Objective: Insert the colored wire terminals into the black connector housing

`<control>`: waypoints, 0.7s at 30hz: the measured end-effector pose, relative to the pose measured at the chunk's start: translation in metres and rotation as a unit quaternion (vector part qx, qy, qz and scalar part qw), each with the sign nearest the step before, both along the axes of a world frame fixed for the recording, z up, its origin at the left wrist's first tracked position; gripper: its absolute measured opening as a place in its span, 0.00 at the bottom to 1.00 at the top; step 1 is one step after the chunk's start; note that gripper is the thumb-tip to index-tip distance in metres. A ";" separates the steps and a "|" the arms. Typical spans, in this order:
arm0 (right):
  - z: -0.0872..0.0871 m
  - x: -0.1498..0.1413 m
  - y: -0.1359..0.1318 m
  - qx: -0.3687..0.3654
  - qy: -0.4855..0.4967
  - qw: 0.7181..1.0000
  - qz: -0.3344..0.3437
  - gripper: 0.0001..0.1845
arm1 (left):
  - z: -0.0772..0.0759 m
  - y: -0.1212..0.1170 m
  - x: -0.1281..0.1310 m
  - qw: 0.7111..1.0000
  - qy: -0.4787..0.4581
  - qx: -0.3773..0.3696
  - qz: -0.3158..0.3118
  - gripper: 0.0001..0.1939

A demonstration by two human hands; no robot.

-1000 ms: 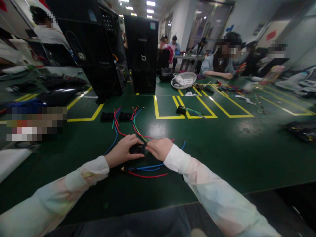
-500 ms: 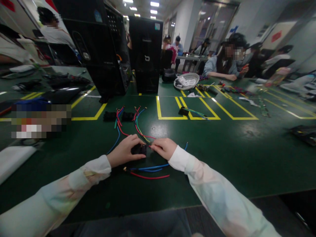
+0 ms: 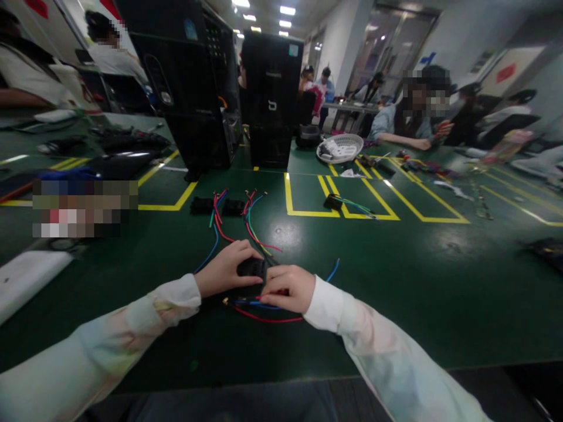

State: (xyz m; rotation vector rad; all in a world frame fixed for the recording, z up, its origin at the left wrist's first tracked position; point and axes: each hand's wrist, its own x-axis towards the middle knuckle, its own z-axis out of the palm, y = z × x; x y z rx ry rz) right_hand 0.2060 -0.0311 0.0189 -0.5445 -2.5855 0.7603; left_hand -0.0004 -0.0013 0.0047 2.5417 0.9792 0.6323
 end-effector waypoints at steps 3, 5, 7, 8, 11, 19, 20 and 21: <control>0.000 -0.008 -0.010 0.034 -0.016 0.999 -0.026 0.13 | -0.001 0.000 0.000 1.000 0.004 0.000 0.004 0.18; -0.002 -0.012 -0.016 0.050 -0.035 0.997 -0.041 0.12 | -0.002 0.001 -0.001 1.000 0.004 -0.004 0.005 0.18; -0.005 -0.015 -0.021 0.072 -0.067 0.994 -0.048 0.10 | -0.002 0.001 -0.001 1.000 0.002 -0.009 0.005 0.18; -0.006 -0.016 -0.022 0.086 -0.084 0.991 -0.050 0.10 | -0.002 0.001 -0.001 1.000 0.001 -0.010 0.005 0.19; -0.008 -0.017 -0.023 0.120 -0.113 0.985 -0.058 0.10 | -0.002 0.001 -0.001 1.000 0.000 -0.010 0.005 0.19; -0.002 -0.012 -0.020 0.120 -0.097 0.986 -0.064 0.10 | -0.001 0.000 -0.001 1.000 -0.007 -0.006 0.005 0.17; -0.001 -0.011 -0.019 0.115 -0.087 0.988 -0.062 0.09 | -0.001 0.000 -0.001 1.000 -0.007 -0.006 0.004 0.18; 0.001 -0.010 -0.017 0.106 -0.075 0.990 -0.060 0.09 | -0.001 0.000 -0.001 1.000 -0.005 -0.006 0.004 0.18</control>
